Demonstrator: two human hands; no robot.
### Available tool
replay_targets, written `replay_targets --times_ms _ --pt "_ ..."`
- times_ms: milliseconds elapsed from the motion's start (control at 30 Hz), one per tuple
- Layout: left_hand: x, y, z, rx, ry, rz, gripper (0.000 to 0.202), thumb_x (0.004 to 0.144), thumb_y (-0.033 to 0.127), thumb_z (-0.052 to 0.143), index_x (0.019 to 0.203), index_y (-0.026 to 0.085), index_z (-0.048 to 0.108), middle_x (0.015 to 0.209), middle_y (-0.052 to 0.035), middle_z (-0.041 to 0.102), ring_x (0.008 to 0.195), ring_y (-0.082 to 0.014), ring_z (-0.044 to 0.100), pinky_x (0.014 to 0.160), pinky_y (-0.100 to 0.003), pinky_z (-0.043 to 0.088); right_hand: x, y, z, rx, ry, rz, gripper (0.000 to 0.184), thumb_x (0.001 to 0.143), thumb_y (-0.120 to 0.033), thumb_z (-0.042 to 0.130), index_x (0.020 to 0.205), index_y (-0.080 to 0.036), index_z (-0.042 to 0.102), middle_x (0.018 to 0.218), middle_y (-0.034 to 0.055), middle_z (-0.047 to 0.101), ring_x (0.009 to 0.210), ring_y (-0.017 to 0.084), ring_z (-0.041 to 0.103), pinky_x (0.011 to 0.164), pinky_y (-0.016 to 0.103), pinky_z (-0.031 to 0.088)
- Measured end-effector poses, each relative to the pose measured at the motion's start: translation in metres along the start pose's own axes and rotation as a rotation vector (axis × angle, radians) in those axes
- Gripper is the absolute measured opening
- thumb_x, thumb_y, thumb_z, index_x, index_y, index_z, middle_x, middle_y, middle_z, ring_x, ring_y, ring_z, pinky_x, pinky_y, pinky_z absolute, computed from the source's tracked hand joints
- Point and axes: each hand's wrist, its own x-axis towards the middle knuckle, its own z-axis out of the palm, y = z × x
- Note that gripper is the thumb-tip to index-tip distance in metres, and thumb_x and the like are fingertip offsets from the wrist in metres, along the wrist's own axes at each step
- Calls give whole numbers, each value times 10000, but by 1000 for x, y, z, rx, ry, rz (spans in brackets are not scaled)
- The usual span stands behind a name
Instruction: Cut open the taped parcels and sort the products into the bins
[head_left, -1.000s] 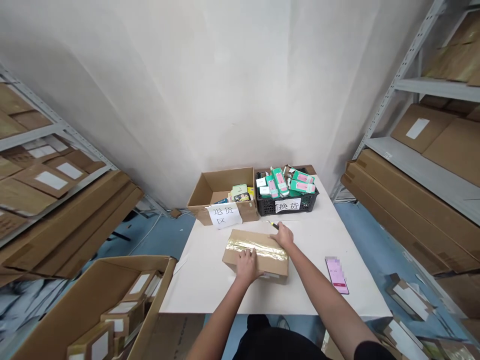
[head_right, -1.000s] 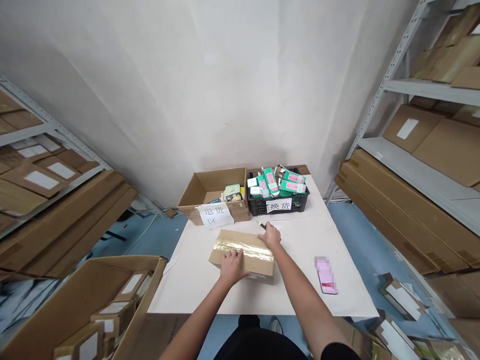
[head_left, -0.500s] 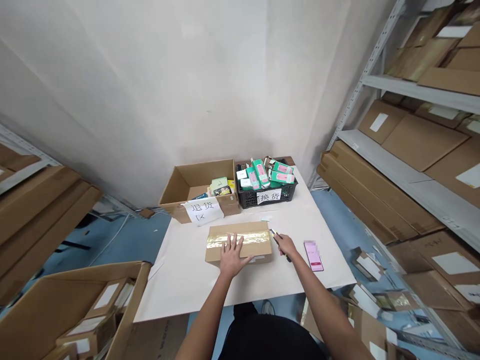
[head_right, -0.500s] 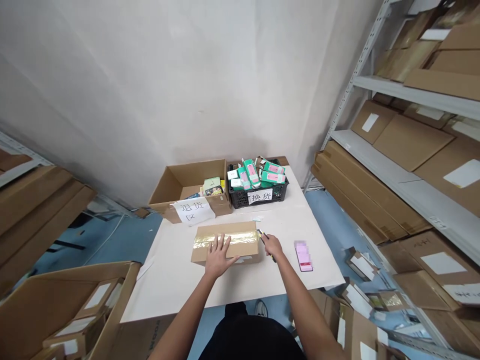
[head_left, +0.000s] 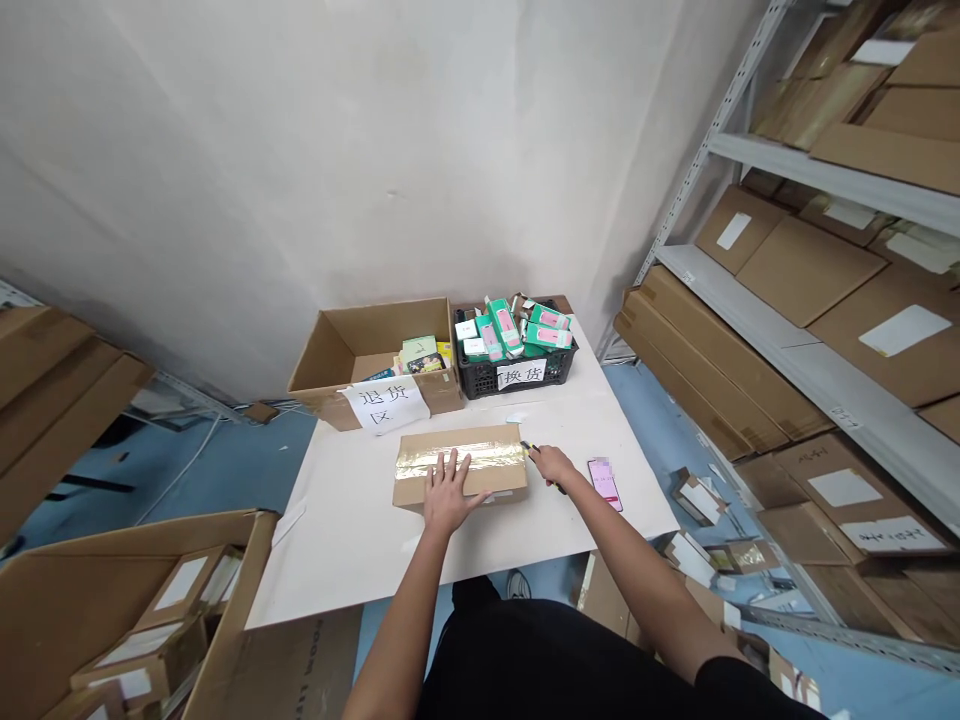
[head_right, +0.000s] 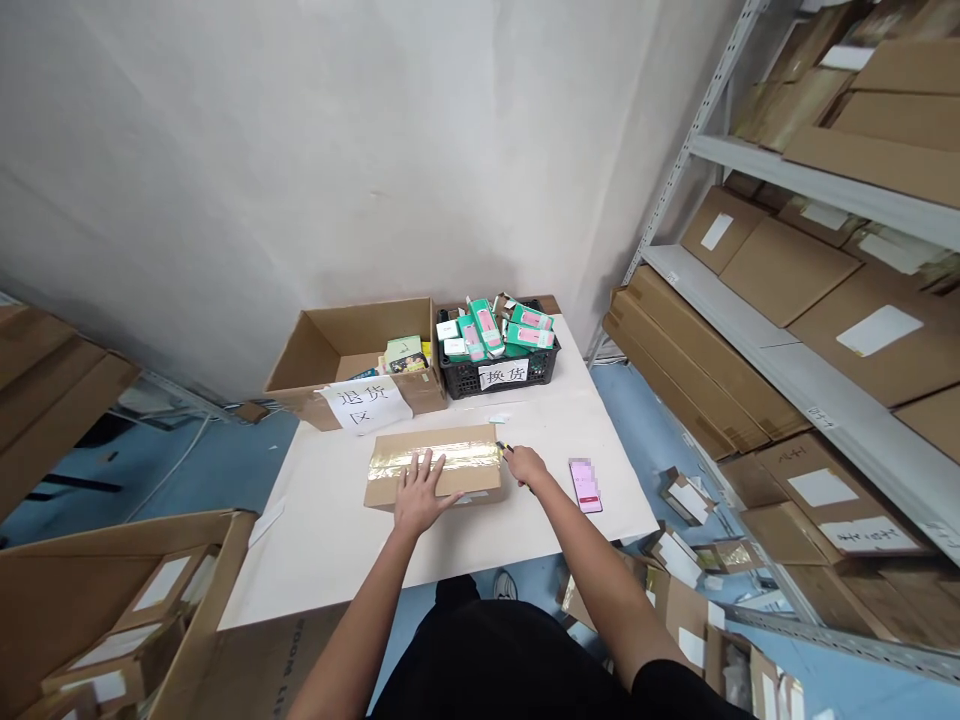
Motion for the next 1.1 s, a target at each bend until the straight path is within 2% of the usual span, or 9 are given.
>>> replay_targets --times_ms 300,567,667,733,800,900,1000,1100 --pt "-1 -4 -3 44 -17 33 950 873 838 490 1645 303 352 1750 -53 220 1622 -380 97 1294 -586 122 -14 19 19 103 -16 -15 427 1075 -493 390 956 -155 622 709 25 661 381 134 586 499 250 416" --pt "2 -5 -3 56 -14 24 942 869 831 508 1642 316 357 1746 -47 233 1623 -374 103 1298 -574 110 -26 39 50 247 -63 -95 415 1063 -504 409 864 -187 590 482 -47 525 343 144 545 473 227 393" --pt "2 -8 -4 57 -23 24 934 882 828 484 1647 310 346 1749 -45 224 1625 -368 96 1300 -569 105 -28 56 61 385 27 -98 408 1056 -532 401 858 -210 555 489 -53 534 358 142 558 464 217 392" --pt "1 -13 -6 60 -20 2 931 891 828 466 1650 304 339 1752 -47 215 1627 -366 82 1300 -568 102 -27 72 69 526 135 -23 429 1058 -576 359 885 -222 530 530 -50 559 389 139 583 474 210 411" --pt "-1 -20 -9 74 -15 -57 935 894 829 457 1654 299 328 1755 -51 202 1627 -369 78 1299 -572 104 -25 91 81 628 187 94 448 1044 -627 356 903 -230 509 571 -48 571 413 141 595 478 213 428" --pt "-2 -33 -15 98 -6 -177 952 893 835 447 1661 289 308 1761 -58 178 1625 -378 76 1295 -579 119 -22 119 112 648 197 205 435 970 -653 518 866 -230 508 607 -35 583 470 153 608 480 221 431" --pt "-1 -40 -20 97 -18 -241 953 900 835 421 1664 279 300 1764 -67 164 1624 -383 80 1293 -577 130 -15 136 143 645 248 210 403 888 -604 649 821 -221 545 609 -12 604 557 182 638 491 225 424" --pt "1 -42 -23 87 -36 -246 958 899 835 417 1666 273 296 1763 -75 165 1622 -385 91 1291 -578 138 4 139 146 650 294 211 375 834 -562 704 895 -205 609 644 -3 646 611 202 672 523 233 448"
